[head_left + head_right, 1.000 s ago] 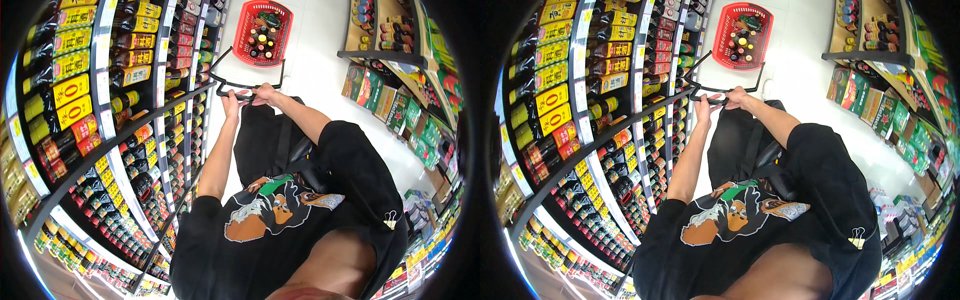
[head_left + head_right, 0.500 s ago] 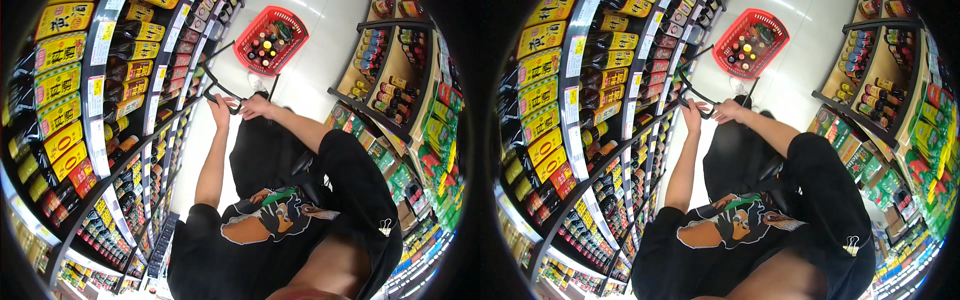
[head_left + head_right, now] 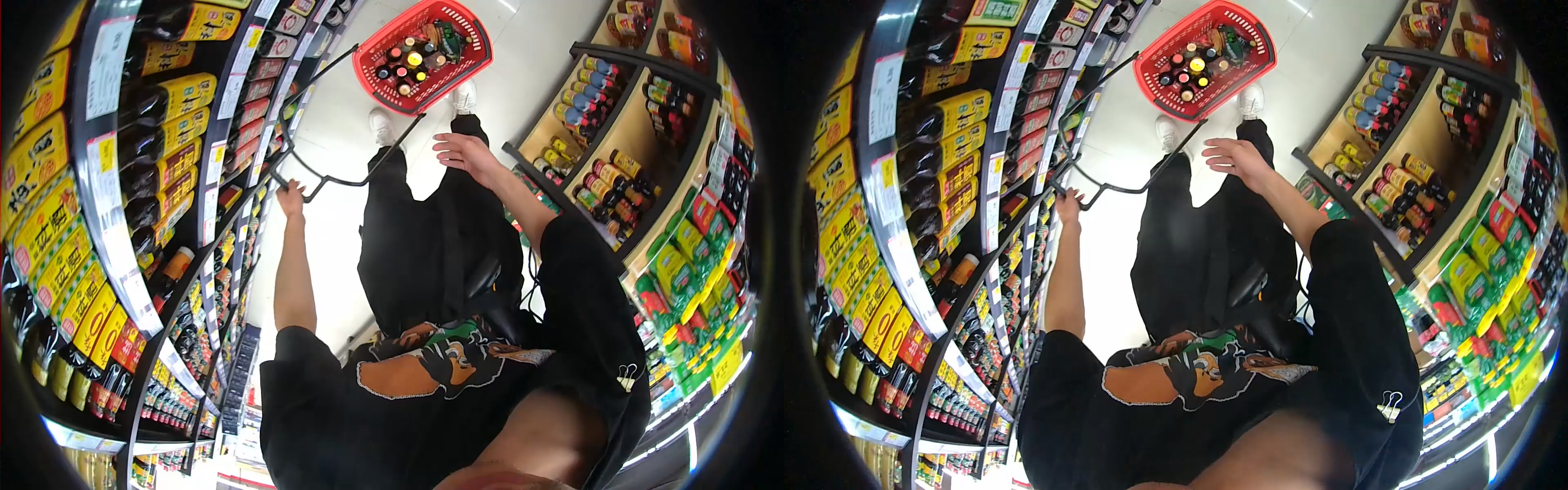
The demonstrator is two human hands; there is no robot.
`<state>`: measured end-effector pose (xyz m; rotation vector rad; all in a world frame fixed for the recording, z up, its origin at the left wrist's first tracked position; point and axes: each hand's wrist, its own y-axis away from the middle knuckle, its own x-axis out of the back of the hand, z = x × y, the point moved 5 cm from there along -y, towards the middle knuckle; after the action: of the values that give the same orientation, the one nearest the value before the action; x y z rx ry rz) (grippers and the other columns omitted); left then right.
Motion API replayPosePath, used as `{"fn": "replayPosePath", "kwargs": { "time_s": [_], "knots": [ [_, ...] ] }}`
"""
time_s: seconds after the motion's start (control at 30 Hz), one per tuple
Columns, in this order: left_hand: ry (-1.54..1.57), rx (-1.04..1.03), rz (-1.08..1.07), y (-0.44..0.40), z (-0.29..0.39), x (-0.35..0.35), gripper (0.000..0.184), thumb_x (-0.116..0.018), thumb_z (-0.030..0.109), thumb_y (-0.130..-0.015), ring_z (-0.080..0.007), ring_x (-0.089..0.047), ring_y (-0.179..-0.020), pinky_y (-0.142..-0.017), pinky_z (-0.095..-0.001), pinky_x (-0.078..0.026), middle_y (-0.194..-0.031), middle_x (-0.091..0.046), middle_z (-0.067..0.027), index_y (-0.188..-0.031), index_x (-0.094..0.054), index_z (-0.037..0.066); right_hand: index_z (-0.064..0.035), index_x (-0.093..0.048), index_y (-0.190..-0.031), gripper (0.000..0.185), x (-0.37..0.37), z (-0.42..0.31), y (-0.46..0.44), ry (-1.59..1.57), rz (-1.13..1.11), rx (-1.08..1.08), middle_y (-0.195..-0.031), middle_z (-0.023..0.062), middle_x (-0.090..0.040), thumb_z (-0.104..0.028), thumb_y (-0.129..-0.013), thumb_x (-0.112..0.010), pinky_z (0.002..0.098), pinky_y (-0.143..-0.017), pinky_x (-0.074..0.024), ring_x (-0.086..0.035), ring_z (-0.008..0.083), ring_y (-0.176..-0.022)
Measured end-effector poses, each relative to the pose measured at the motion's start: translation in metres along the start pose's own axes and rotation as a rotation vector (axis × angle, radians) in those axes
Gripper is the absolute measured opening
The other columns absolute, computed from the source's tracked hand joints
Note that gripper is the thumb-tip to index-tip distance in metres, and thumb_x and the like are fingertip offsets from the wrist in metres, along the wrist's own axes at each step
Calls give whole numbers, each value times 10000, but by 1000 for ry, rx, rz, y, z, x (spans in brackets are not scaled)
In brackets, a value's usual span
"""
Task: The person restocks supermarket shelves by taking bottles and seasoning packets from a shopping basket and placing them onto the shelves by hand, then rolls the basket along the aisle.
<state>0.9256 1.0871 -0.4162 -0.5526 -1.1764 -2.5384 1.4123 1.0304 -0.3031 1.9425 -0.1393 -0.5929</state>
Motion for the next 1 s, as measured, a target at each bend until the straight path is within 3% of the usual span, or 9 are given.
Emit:
{"fn": "replayPosePath", "kwargs": {
  "time_s": [0.17, 0.37, 0.5, 0.53, 0.6, 0.73, 0.77, 0.83, 1.0],
  "knots": [
    [-489, -53, 305, 8, 10, -6, 647, -692, 323, -826, -486, -634, -965, -879, -501, -500, -1076, -616, -350, -1157, -465, -183, -33, -618, -1242, 341, 49, -48, -6, 71, -56, 18, -1110, 86, -688, -255, -1008, -508, 311, -900, -533, -672, 172, -977],
    [-798, 62, 630, 67, 51, -74, 1017, -653, 334, -834, -421, -86, -1494, -1074, -692, -259, -1591, -97, -284, -1517, -19, -74, -15, -640, -1205, 337, 104, -132, -4, 226, -91, 94, -1056, 97, -697, -251, -1013, -493, 294, -884, -533, -669, 161, -910],
    [-904, -196, 730, 77, 72, -149, 907, -686, 296, -805, -451, -275, -1420, -1107, -586, -304, -1491, -294, -340, -1436, -215, -154, -1, -635, -1197, 333, 140, -191, 3, 222, -86, 133, -1024, 99, -691, -250, -1012, -514, 297, -890, -533, -661, 156, -913],
    [-867, -514, 701, 78, 71, -174, 816, -696, 203, -790, -456, -370, -1347, -1104, -512, -344, -1430, -374, -321, -1405, -279, -133, 3, -634, -1195, 336, 146, -202, 5, 218, -75, 157, -1016, 98, -691, -255, -1013, -518, 300, -890, -534, -661, 155, -914],
    [-675, -616, 406, 87, 89, -246, 600, -676, 102, -821, -412, -426, -1312, -1119, -475, -340, -1367, -469, -266, -1338, -429, -77, 6, -631, -1195, 341, 157, -216, 3, 236, -71, 143, -1017, 95, -691, -262, -1014, -522, 301, -893, -534, -661, 150, -909],
    [-322, -274, -187, 84, 103, -400, 358, -593, 217, -943, -338, -649, -1004, -886, -432, -507, -1169, -630, -182, -1240, -550, 22, 13, -629, -1190, 346, 178, -216, -23, 223, -65, 133, -1014, 93, -690, -269, -1013, -535, 300, -892, -531, -660, 142, -904],
    [-412, -381, -246, 59, 78, -438, 361, -550, 278, -971, -337, -686, -917, -821, -431, -532, -1102, -669, -186, -1222, -562, 18, 15, -629, -1186, 346, 179, -213, -30, 199, -72, 138, -1010, 91, -688, -271, -1013, -537, 300, -892, -530, -659, 139, -902],
    [-437, 34, -481, 71, 107, -495, 346, -505, 328, -986, -376, -674, -1009, -864, -482, -526, -1022, -703, -202, -1139, -605, 34, 16, -631, -1176, 341, 178, -209, -44, 180, -73, 141, -999, 89, -686, -269, -1017, -531, 300, -892, -529, -659, 139, -898],
    [-1003, -137, -455, 7, 77, -593, 656, -445, 496, -981, -448, -605, -1140, -976, -514, -478, -1228, -624, -271, -1379, -458, -25, 17, -637, -1142, 307, 168, -187, -74, 96, -65, 118, -969, 88, -676, -240, -1027, -514, 297, -875, -517, -654, 149, -904]
  ]
}}
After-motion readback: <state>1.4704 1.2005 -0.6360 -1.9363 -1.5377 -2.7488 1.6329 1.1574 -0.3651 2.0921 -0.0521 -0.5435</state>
